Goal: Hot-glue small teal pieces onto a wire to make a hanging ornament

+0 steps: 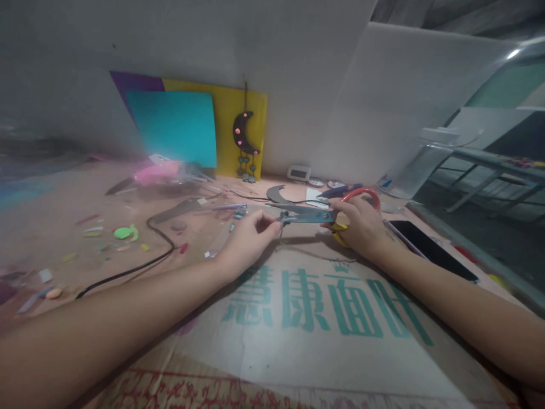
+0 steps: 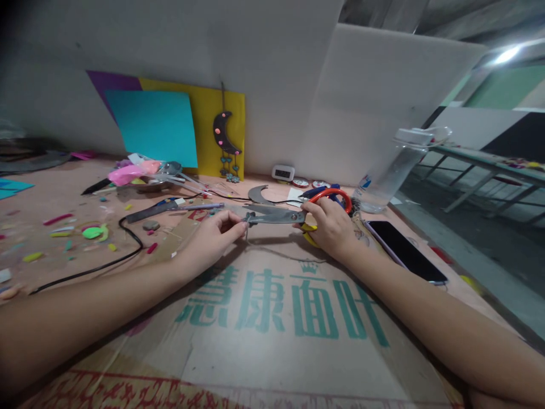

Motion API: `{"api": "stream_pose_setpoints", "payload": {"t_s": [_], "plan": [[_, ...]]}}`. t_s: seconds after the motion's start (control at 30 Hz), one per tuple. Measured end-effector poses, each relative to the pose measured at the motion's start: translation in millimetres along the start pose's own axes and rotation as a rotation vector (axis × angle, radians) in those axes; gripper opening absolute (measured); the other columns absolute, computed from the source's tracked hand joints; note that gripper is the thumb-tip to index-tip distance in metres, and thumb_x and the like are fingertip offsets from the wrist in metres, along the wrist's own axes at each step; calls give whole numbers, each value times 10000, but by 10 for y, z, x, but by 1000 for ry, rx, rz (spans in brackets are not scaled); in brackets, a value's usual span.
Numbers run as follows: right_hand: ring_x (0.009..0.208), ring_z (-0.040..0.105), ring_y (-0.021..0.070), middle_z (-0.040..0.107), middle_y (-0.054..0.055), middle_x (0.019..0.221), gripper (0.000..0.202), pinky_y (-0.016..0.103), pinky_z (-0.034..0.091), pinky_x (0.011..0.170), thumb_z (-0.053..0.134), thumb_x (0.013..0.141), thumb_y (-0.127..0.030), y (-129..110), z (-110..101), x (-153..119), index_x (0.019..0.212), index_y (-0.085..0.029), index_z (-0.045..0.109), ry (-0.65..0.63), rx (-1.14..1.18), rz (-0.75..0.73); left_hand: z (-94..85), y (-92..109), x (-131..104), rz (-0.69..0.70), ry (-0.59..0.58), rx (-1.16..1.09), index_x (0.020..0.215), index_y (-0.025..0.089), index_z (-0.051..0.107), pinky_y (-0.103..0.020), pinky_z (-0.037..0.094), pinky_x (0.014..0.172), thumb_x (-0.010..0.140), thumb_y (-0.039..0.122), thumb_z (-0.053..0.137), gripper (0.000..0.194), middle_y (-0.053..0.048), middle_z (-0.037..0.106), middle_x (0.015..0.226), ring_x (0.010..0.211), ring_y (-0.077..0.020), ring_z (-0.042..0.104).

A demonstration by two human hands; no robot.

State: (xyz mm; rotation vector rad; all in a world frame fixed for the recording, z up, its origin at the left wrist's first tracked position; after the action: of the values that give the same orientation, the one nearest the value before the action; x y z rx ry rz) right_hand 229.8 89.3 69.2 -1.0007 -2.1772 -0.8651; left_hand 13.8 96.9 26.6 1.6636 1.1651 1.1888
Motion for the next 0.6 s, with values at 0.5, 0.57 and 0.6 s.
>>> {"api": "stream_pose_setpoints", "payload": {"t_s": [0.5,0.57,0.6], "plan": [[781,572,250,615,89,883,418,347,436,674,677,827,-447,-67,-93,23,1124,-190,534,99,-11,-76,-4,-13,31,5,12,-81,758,175,563,-279,416,712,838,347,582,191,7,592,719,724,-150,556],[791,576,252,622,90,895,424,349,438,683,681,826,-441,-52,-76,10,1135,-192,531,90,-12,-75,-2,-3,30,2,13,-92,755,172,561,-277,416,710,836,333,584,181,9,588,710,715,-147,552],[801,580,254,628,92,908,428,350,439,688,683,825,-437,-46,-68,3,1142,-194,528,86,-13,-75,4,-2,29,-3,10,-97,755,171,562,-276,415,709,835,324,586,175,9,587,708,711,-146,550]]}}
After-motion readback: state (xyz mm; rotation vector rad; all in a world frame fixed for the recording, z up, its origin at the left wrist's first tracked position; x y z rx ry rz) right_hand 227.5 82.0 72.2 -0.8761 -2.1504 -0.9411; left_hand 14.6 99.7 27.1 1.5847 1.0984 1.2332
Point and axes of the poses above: each hand's wrist, its own x-axis towards the middle knuckle, its own z-axis out of the palm, y = z × x, the point moved 10 cm from there along x, towards the middle knuckle
